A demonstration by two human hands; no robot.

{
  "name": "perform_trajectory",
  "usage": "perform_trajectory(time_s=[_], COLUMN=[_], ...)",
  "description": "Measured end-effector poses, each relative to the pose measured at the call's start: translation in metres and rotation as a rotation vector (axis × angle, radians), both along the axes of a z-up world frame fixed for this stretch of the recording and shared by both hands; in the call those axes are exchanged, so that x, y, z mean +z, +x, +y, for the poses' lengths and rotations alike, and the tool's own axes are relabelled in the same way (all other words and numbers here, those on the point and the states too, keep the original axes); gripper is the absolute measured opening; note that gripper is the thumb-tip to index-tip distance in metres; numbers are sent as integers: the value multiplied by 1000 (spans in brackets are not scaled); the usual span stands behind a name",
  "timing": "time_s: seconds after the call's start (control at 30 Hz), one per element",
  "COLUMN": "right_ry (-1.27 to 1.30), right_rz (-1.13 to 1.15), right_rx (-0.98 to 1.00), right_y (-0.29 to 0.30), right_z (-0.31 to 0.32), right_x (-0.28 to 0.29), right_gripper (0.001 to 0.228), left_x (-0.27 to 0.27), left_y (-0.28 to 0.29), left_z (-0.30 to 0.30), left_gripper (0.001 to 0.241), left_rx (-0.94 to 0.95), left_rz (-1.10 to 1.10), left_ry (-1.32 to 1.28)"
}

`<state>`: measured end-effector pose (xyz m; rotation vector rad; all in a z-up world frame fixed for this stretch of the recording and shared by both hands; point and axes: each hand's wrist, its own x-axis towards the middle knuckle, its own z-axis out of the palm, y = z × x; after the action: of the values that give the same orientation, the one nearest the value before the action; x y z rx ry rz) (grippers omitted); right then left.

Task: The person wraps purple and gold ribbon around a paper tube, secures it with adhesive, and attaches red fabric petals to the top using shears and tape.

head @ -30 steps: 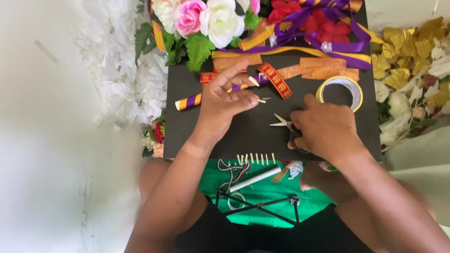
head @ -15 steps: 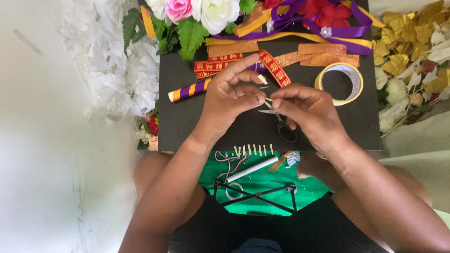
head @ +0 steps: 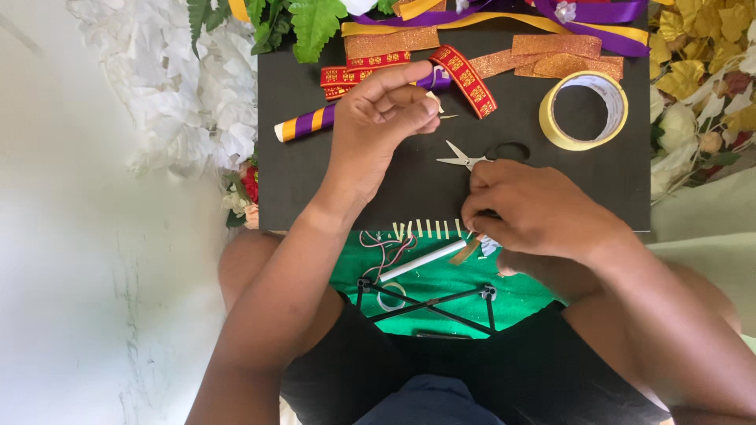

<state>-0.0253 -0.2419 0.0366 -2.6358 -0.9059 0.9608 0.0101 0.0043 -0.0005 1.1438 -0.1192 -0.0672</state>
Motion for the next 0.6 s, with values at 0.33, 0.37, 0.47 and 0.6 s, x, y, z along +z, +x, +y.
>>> perform_trajectory(time_s=[0.33, 0.37, 0.47, 0.6], right_ry=[-96, -50, 6, -204], right_rz=[-236, -229, -368, -352], right_rx=[-128, -219, -308, -264], right_y=[-6, -5, -4, -4], right_z=[12, 11, -5, -6], right_x=[-10, -7, 4, 11], right_gripper=[30, 29, 25, 46], left_x=[-1, -3, 0, -1], left_y=[-1, -1, 0, -1], left_z=[4, 4, 5, 5], left_gripper=[37, 33, 24, 14], left_rx=[-6, 13, 50, 94], left_rz=[18, 20, 38, 84], left_ry=[-5, 4, 32, 72])
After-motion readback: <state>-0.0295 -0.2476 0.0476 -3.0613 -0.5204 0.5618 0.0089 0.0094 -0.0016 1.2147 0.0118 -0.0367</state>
